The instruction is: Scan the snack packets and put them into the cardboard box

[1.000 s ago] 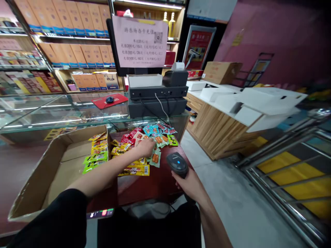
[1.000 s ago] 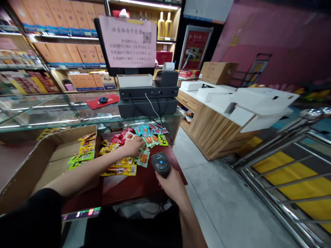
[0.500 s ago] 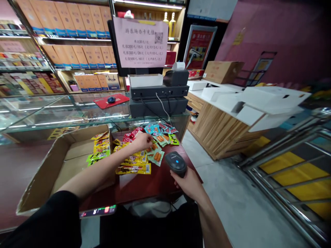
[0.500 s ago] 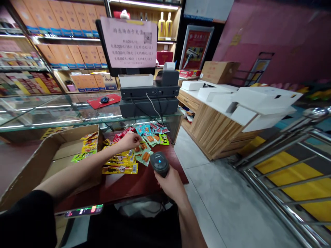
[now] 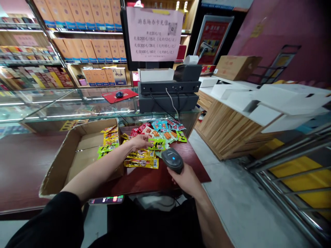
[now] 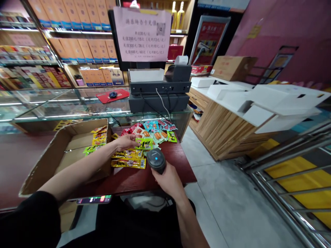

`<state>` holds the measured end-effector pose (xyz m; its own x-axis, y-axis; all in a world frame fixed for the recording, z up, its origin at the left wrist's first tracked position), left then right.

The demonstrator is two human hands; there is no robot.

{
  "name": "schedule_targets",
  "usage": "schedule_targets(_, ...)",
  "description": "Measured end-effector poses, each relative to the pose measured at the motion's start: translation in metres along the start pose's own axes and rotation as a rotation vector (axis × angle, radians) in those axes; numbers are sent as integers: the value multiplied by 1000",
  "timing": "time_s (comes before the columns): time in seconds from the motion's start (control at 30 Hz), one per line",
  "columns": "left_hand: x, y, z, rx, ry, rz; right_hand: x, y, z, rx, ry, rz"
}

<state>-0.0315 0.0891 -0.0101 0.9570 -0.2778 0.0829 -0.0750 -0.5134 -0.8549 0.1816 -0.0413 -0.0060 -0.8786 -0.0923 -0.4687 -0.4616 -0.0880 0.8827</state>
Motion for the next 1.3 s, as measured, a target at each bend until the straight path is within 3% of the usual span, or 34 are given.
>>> schedule_targets(0.57, -1, 0, 5, 30, -11, 49, 3, 1, -2, 28, -3, -30)
schedule_targets(0.8, -8, -21, -3, 27, 5, -12, 1, 1, 1, 40, 19, -33)
schedule_targets(0.9, -33, -40, -20, 75, -1, -50, 6, 1, 8, 53, 47, -15)
schedule_targets(1.03, -91, -47, -62, 85, -73, -79, 22, 5, 19, 22, 99, 15)
schedule_targets(1.17, -140, -27, -114, 40, -139, -91, 41, 10, 29, -3, 159, -5)
schedule_targets(1.3, -164, 11, -155, -31, -187, -113, 56, 15, 36, -26, 199, -34)
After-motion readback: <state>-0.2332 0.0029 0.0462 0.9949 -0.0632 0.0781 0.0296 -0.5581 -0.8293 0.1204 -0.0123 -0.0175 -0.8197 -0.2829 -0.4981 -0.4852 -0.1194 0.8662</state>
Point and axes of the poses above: each hand's wrist, its own z-axis towards the middle knuckle, its own x-axis out of the palm, y = z × x, the point moved 6 cm from there along z, towards the middle knuckle, and after that the axes turned 7 degrees about -x, right-handed, at the moved point
